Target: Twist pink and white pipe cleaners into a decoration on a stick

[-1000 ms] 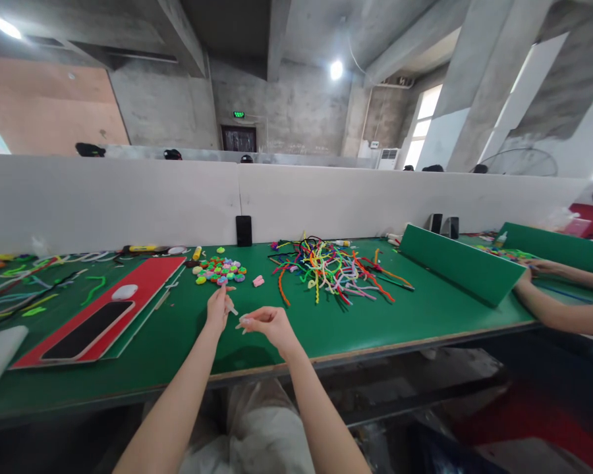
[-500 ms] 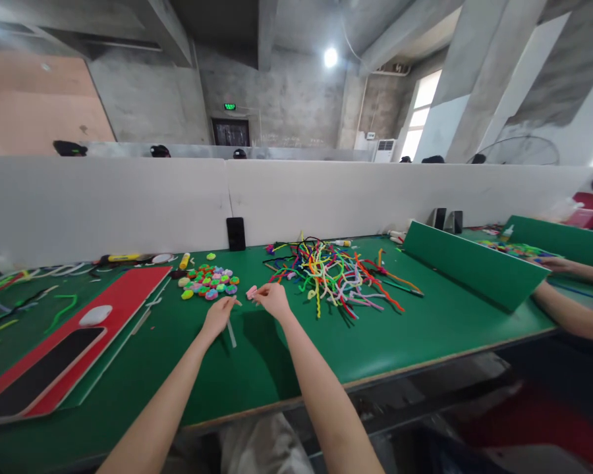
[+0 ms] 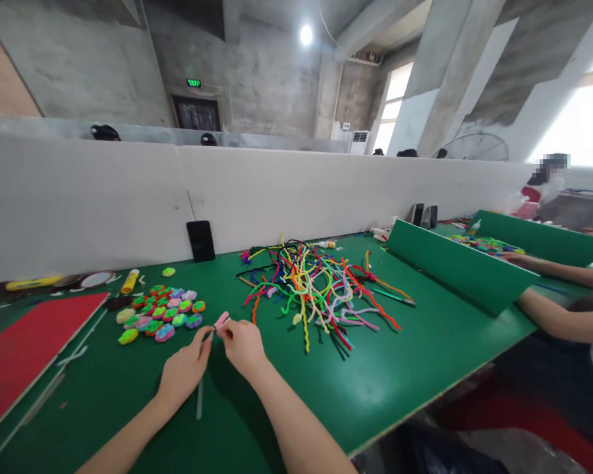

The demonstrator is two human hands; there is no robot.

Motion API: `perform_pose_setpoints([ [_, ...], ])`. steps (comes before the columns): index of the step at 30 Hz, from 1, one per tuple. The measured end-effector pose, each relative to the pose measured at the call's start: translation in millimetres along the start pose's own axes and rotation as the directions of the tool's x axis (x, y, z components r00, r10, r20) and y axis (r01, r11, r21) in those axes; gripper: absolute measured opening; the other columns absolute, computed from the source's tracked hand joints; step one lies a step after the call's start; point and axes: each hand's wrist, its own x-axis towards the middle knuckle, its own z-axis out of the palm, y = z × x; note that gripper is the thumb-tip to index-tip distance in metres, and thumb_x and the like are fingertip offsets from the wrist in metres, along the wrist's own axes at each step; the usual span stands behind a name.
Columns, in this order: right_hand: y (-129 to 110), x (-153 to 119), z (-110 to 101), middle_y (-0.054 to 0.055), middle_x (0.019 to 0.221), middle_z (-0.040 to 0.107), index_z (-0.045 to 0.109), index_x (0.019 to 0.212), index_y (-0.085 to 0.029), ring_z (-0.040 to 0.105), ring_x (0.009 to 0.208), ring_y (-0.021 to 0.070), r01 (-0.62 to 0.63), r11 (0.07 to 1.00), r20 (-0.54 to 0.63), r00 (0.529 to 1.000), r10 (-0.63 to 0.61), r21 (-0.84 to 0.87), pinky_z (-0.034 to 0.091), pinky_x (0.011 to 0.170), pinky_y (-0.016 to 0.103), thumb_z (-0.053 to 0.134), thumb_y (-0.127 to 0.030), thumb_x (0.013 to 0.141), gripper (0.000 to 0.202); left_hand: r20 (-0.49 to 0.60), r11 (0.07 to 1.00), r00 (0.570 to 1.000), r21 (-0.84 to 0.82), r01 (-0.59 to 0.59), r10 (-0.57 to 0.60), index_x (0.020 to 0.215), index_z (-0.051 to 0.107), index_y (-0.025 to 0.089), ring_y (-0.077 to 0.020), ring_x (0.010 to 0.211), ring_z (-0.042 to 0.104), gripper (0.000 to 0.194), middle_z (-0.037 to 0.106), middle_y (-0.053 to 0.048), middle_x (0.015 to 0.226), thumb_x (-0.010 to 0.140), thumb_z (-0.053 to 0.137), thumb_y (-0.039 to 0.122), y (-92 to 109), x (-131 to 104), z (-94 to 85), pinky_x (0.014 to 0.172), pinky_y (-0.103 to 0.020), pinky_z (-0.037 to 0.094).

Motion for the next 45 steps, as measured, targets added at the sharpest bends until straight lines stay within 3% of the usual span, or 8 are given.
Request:
perform_pose_setpoints([
  [6,-5,-5,4,0.004,0.083,0.067,0.060,0.094,-0.021,0.059,0.079,0.0187,0.079,0.995,-0.031,0.996,-0.081,-0.063,0.041,0.073,0.027,0.056,-0.018,0.074,0.021,0.081,0.999,0.996,-0.027,0.045,-0.043,0.118,0.041,0.022,-0.0213,0.058,0.062,0.037,0.063,-0.005,0.060,0.088,0.022,0.031,-3,1,-7.8,0.045,-0.022,0.028],
  [18,-2,-2,-2,0.012,0.112,0.053,0.042,0.122,-0.015,0.047,0.104,0.0226,0.018,0.999,-0.065,0.998,-0.021,-0.034,0.040,0.087,0.037,0.055,-0.031,0.077,0.049,0.133,0.979,0.990,-0.193,0.070,-0.044,0.114,0.042,0.028,-0.0189,0.056,0.060,0.033,0.063,0.002,0.060,0.087,0.025,0.036,-10,0,-6.8,0.045,-0.020,0.027],
  [21,7,2,-12,0.011,0.112,0.053,0.044,0.120,-0.017,0.047,0.104,0.0211,0.008,0.999,-0.147,0.989,-0.016,-0.053,0.040,0.088,0.037,0.048,-0.026,0.081,0.040,0.136,0.970,0.990,-0.233,0.076,-0.045,0.114,0.041,0.028,-0.0181,0.054,0.059,0.033,0.063,0.001,0.062,0.087,0.024,0.037,-11,-1,-8.3,0.045,-0.020,0.028],
  [24,24,7,-26,0.011,0.101,0.057,0.050,0.113,-0.018,0.051,0.097,0.0214,-0.109,0.989,-0.271,0.959,0.078,-0.101,0.041,0.084,0.037,0.043,-0.025,0.083,0.031,0.142,0.963,0.989,-0.255,0.086,-0.050,0.115,0.040,0.026,-0.0170,0.049,0.057,0.035,0.060,0.001,0.056,0.087,0.023,0.036,-11,-1,-10.5,0.043,-0.021,0.026],
  [28,55,9,-36,0.013,0.096,0.058,0.044,0.119,-0.012,0.052,0.092,0.0229,-0.269,0.951,-0.409,0.893,0.187,-0.153,0.042,0.080,0.038,0.038,-0.027,0.085,0.037,0.142,0.963,0.989,-0.256,0.082,-0.047,0.116,0.040,0.024,-0.0163,0.046,0.055,0.036,0.057,0.002,0.052,0.087,0.023,0.036,-10,-1,-12.1,0.041,-0.021,0.024],
  [34,82,25,-38,0.013,0.104,0.053,0.044,0.119,-0.016,0.050,0.097,0.0244,-0.274,0.928,-0.357,0.918,0.174,-0.252,0.042,0.077,0.037,0.042,-0.024,0.081,0.039,0.167,0.984,0.986,-0.179,0.022,0.008,0.116,0.041,0.024,-0.0161,0.047,0.055,0.035,0.057,0.001,0.051,0.087,0.026,0.037,-13,-1,-10.5,0.041,-0.020,0.021],
  [39,91,46,-37,0.012,0.098,0.053,0.052,0.106,-0.017,0.052,0.091,0.0256,-0.407,0.841,-0.281,0.905,0.319,-0.356,0.043,0.065,0.032,0.054,-0.020,0.073,0.033,0.155,0.988,0.988,-0.156,-0.001,0.025,0.118,0.040,0.026,-0.0164,0.049,0.057,0.036,0.058,0.001,0.054,0.086,0.028,0.039,-14,-4,-8.1,0.042,-0.020,0.019],
  [45,99,41,-27,0.008,0.091,0.055,0.056,0.098,-0.019,0.055,0.083,0.0202,-0.429,0.837,-0.333,0.887,0.320,-0.339,0.040,0.058,0.026,0.046,-0.021,0.080,0.021,0.153,0.988,0.988,-0.158,0.003,0.021,0.122,0.036,0.024,-0.0155,0.047,0.055,0.040,0.057,0.001,0.053,0.086,0.029,0.038,-13,-4,-7.1,0.041,-0.021,0.019],
])
